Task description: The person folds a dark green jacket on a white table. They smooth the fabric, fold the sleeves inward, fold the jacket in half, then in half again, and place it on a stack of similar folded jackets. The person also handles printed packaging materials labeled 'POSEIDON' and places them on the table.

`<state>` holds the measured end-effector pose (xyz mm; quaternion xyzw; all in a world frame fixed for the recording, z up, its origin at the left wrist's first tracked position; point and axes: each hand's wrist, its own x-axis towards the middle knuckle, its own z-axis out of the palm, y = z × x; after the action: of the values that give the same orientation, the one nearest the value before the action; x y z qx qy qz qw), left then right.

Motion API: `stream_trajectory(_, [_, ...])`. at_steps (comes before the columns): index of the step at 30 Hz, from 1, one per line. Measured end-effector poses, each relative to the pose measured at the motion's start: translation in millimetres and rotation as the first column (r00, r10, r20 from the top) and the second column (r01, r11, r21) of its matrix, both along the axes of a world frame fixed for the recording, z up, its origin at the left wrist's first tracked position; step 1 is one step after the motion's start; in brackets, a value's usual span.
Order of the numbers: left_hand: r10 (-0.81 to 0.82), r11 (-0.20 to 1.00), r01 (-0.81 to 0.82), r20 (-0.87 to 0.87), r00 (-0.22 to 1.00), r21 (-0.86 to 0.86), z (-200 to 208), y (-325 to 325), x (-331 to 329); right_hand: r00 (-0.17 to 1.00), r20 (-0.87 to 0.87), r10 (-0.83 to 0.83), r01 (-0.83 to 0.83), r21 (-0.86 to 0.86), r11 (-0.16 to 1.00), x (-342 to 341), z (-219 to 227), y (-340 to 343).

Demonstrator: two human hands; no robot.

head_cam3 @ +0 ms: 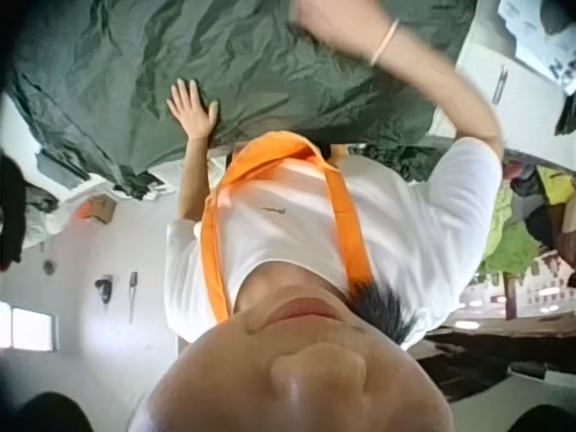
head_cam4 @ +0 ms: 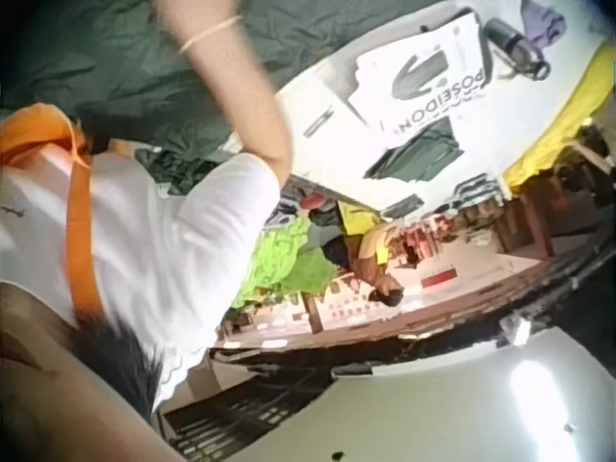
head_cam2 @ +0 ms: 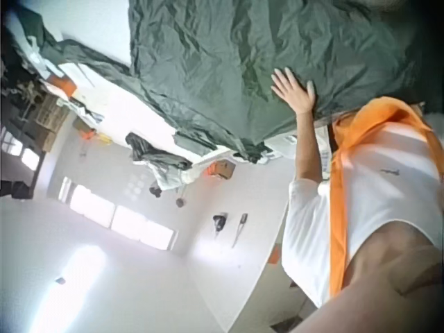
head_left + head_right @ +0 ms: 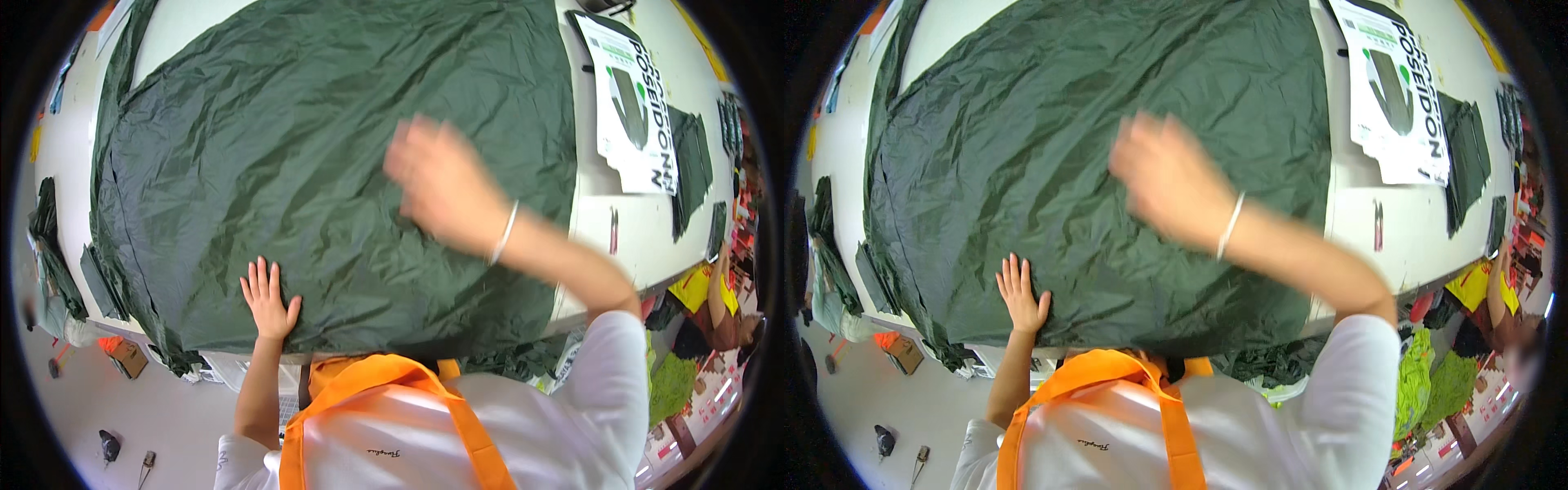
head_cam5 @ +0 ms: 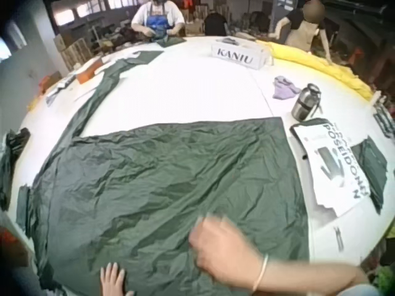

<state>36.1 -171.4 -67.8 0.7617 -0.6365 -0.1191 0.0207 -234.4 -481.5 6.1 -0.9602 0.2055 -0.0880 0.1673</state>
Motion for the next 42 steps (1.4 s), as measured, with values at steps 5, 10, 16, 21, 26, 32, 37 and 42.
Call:
stream_trajectory(5, [-0.008, 0.998, 0.009, 0.007, 1.0, -0.064, 1.3, -8.3, -3.8, 0.94, -0.304, -0.154, 0.27, 0.389, 0.881, -85.6, -21.5, 238.5])
stream_trajectory(10, [-0.011, 0.988, -0.003, -0.086, 0.996, -0.154, 6.5, 1.9, 3.0, 0.336, -0.566, -0.753, 0.744, -0.33, 0.581, -232.9, -46.9, 285.9])
stream_trajectory(16, [0.246, 0.669, -0.527, -0.513, 0.822, -0.524, 33.9, 94.2, 114.6, 0.64, -0.123, -0.758, 0.739, -0.171, 0.652, -165.2, -21.5, 305.0])
stream_trajectory(21, [0.857, 0.327, -0.739, -0.144, 0.494, -0.589, -6.1, 306.5, 298.3, 0.613, -0.081, -0.786, 0.733, -0.312, 0.604, -128.8, -66.4, 354.9])
stream_trajectory(26, [0.725, -0.092, -0.973, -0.684, 0.081, -0.212, -58.0, 380.7, 377.1, -0.088, 0.024, -0.996, 0.924, 0.375, -0.073, -262.4, -132.9, 359.2])
stream_trajectory(32, [0.649, -0.13, -0.979, -0.733, -0.206, 0.16, -73.8, 386.0, 427.0, -0.486, -0.571, -0.661, 0.411, 0.519, -0.75, -309.2, -147.0, 295.0])
stream_trajectory(37, [0.86, -0.03, -0.988, -0.499, -0.104, 0.153, -42.5, 382.7, 405.9, -0.623, -0.369, -0.689, 0.334, 0.671, -0.662, -275.4, -125.8, 285.7])
stream_trajectory(42, [0.929, 0.1, -0.994, -0.363, 0.079, 0.041, -51.1, 373.7, 420.2, -0.508, -0.33, -0.796, 0.291, 0.804, -0.519, -348.5, -128.5, 270.8])
